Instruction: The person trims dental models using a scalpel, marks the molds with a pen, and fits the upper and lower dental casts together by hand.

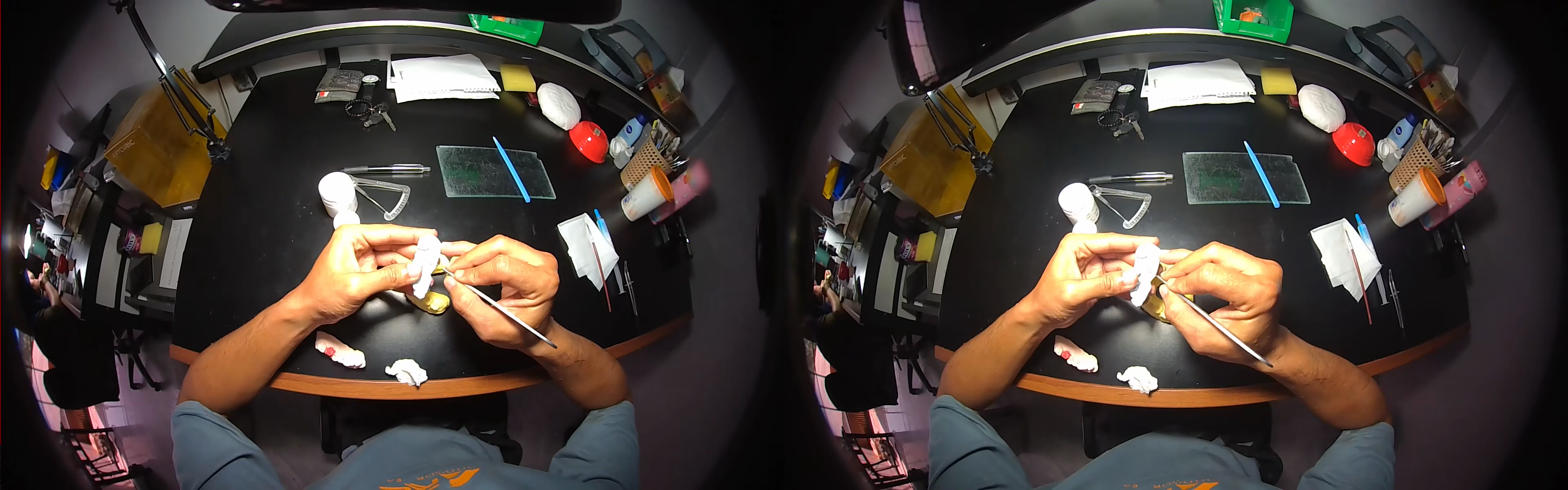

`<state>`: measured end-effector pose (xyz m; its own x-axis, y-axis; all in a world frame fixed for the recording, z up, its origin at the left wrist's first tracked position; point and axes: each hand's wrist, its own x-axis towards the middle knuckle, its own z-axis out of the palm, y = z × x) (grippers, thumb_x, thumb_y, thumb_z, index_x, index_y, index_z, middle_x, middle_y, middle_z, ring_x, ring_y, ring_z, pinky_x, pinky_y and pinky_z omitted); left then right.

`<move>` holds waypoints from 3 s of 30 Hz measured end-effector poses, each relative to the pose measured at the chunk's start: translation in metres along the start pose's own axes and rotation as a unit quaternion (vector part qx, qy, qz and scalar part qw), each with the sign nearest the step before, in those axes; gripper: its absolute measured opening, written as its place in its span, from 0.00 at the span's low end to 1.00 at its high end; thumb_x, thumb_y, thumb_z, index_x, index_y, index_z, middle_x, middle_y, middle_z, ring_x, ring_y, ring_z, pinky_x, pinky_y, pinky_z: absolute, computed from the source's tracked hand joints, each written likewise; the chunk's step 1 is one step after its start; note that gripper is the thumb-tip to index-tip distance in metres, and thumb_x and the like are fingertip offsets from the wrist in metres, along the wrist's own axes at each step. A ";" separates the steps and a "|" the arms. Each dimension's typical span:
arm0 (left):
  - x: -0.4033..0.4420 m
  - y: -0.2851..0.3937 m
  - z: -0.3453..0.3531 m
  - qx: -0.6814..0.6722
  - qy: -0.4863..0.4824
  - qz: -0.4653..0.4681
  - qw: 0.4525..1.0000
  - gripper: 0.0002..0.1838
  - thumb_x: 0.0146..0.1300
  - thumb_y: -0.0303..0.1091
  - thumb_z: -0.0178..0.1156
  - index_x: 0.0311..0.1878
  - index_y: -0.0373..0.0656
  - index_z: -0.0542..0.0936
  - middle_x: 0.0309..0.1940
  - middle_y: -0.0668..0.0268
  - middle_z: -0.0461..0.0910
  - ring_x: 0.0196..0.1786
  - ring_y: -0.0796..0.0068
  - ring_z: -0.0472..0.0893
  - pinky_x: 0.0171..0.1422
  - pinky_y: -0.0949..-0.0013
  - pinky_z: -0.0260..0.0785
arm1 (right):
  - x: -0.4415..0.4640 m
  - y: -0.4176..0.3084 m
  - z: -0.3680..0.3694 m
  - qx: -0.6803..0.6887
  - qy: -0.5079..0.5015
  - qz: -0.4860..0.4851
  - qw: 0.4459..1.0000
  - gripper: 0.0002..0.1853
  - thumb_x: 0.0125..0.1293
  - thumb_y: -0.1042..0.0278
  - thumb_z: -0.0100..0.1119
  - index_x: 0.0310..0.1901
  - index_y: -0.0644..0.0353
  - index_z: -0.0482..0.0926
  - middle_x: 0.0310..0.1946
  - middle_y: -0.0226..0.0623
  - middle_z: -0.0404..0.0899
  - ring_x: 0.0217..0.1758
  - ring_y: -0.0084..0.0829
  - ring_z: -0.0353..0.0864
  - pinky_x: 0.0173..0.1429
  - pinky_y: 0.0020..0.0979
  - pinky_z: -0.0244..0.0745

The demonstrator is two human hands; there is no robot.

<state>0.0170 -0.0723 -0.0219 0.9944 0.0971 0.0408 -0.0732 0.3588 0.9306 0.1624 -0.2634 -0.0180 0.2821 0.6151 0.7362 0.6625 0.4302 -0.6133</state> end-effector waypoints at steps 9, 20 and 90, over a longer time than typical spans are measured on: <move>-0.001 -0.002 -0.001 -0.005 0.013 -0.008 1.000 0.27 0.74 0.22 0.67 0.73 0.24 0.74 0.60 0.47 0.86 0.61 0.65 0.87 0.68 0.62 0.83 | 0.002 -0.007 -0.001 -0.007 -0.025 -0.003 1.000 0.07 0.56 0.91 0.71 0.34 0.70 0.85 0.34 0.48 0.88 0.39 0.38 0.93 0.59 0.50 0.92; -0.001 0.003 -0.001 0.035 0.014 -0.004 0.999 0.28 0.69 0.23 0.72 0.70 0.25 0.77 0.58 0.46 0.87 0.58 0.65 0.89 0.59 0.65 0.86 | 0.004 -0.008 0.000 -0.004 0.003 -0.009 1.000 0.07 0.54 0.88 0.71 0.31 0.67 0.84 0.33 0.46 0.87 0.38 0.38 0.94 0.54 0.39 0.94; -0.004 0.003 -0.007 0.333 0.044 0.098 0.937 0.26 0.47 0.22 0.76 0.54 0.39 0.93 0.33 0.74 0.74 0.32 0.88 0.73 0.37 0.79 0.67 | 0.002 -0.003 -0.004 -0.038 -0.102 -0.028 0.994 0.06 0.55 0.81 0.77 0.34 0.64 0.90 0.35 0.40 0.89 0.39 0.34 0.94 0.40 0.30 0.88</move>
<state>0.0121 -0.0646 -0.0218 0.9548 0.1864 0.2317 -0.1614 -0.3297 0.9302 0.1639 -0.2662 -0.0130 0.1016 0.7158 0.6909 0.7255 0.4219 -0.5437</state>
